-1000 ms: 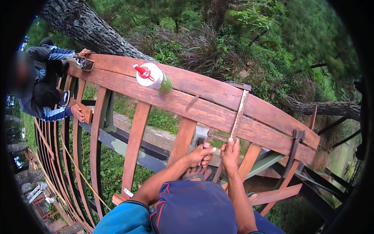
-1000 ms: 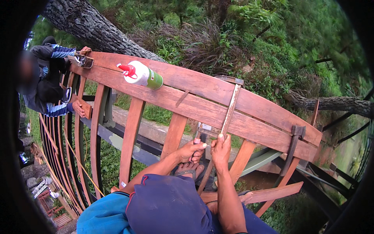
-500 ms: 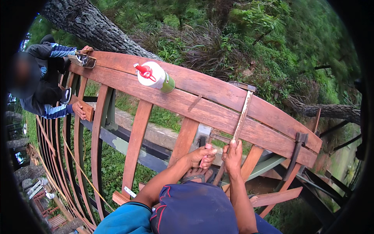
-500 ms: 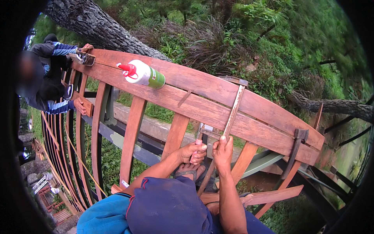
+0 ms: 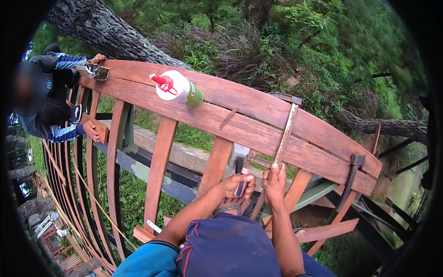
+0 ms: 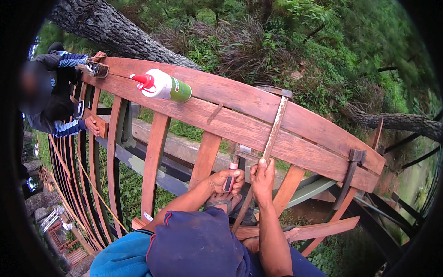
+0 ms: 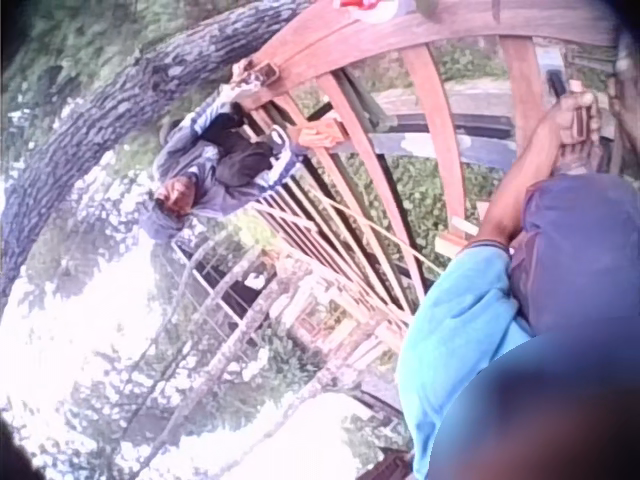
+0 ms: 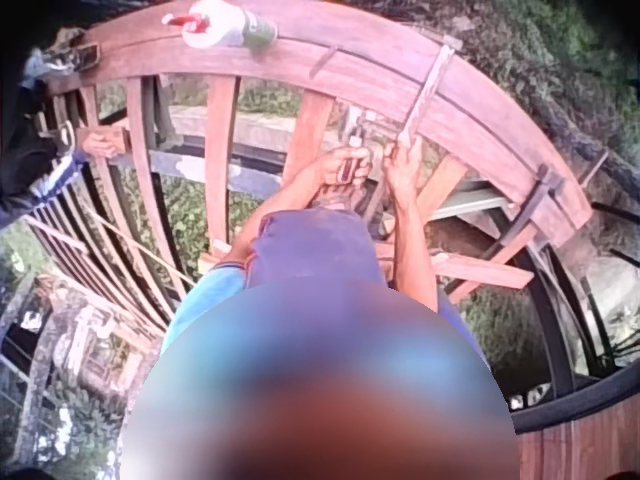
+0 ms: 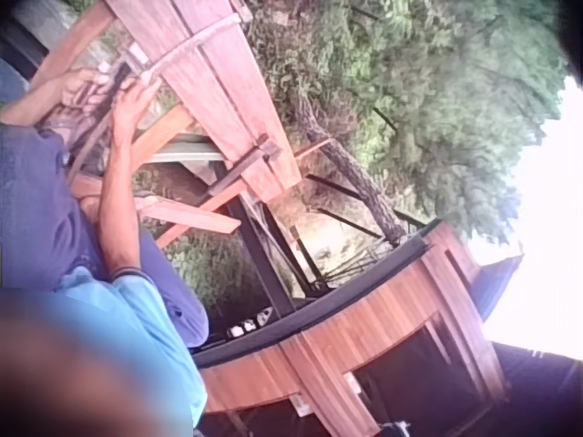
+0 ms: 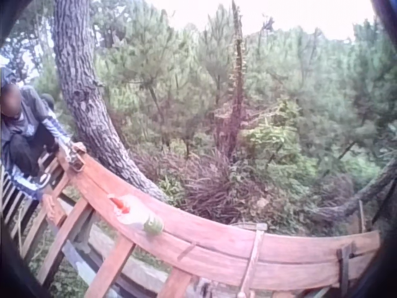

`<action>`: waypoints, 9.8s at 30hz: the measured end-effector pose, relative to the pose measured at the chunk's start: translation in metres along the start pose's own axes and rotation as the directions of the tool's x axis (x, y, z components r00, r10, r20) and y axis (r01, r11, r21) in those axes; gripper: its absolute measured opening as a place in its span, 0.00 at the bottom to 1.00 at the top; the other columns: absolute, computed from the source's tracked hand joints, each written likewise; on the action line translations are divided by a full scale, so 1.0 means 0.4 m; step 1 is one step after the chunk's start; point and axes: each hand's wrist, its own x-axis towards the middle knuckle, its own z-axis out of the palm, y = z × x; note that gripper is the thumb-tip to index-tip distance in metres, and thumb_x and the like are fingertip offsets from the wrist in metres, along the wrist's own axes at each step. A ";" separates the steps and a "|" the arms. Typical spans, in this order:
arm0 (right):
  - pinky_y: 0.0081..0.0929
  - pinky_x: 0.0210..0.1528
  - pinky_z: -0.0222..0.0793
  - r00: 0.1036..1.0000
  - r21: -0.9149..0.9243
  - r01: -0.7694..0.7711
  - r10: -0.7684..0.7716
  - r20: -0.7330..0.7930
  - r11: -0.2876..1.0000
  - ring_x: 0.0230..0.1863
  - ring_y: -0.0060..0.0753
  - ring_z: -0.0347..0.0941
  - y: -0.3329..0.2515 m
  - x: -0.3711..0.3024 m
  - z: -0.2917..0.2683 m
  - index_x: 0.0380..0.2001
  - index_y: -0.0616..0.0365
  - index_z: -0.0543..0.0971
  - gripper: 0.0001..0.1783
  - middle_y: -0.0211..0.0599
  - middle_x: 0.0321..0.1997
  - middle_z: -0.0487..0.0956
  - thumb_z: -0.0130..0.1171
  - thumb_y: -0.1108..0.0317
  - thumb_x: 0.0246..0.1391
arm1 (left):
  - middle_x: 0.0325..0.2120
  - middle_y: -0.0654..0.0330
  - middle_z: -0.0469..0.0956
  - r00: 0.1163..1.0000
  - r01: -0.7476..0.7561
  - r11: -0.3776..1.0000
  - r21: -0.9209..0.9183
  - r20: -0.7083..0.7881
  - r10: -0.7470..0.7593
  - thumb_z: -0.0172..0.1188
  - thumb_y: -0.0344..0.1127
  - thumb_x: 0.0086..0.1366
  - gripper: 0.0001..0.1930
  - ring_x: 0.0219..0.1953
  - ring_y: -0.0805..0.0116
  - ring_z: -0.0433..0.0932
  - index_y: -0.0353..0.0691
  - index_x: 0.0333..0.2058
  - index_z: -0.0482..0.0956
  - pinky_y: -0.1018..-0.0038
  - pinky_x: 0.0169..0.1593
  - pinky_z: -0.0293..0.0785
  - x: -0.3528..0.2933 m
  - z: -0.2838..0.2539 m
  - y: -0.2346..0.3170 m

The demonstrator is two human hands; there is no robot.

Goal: The person measures and marks wooden planks on a curved structure, then uses a nail gun to fasten them. They repeatedly measure, mark, and nail sections of the wooden frame while sitting on the structure.

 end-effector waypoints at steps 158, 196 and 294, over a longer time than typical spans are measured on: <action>0.38 0.36 0.72 0.975 -0.842 0.200 -0.185 0.121 0.501 0.31 0.38 0.78 -0.163 0.013 -0.138 0.45 0.69 0.76 0.28 0.45 0.27 0.80 0.62 0.48 0.66 | 0.40 0.52 0.77 0.466 0.348 -0.775 0.528 0.619 0.632 0.65 0.30 0.61 0.12 0.38 0.56 0.77 0.37 0.43 0.81 0.60 0.42 0.75 -0.327 0.374 0.242; 0.47 0.41 0.79 0.553 -0.563 0.821 0.116 0.825 0.093 0.38 0.54 0.84 -0.617 -0.068 -0.103 0.43 0.65 0.78 0.18 0.48 0.33 0.86 0.68 0.62 0.57 | 0.52 0.36 0.72 0.329 0.918 -0.158 0.363 -0.476 0.816 0.57 0.45 0.68 0.28 0.52 0.34 0.72 0.31 0.59 0.68 0.46 0.57 0.68 -1.025 -0.206 -1.108; 0.25 0.24 0.71 0.998 -0.599 -0.047 0.060 0.001 0.800 0.21 0.21 0.71 -0.244 -0.107 0.377 0.51 0.65 0.78 0.13 0.32 0.30 0.80 0.57 0.75 0.63 | 0.37 0.39 0.83 -0.064 0.593 0.270 0.759 -0.290 0.955 0.54 0.62 0.70 0.31 0.42 0.39 0.83 0.32 0.40 0.82 0.49 0.48 0.77 -0.444 -0.106 0.452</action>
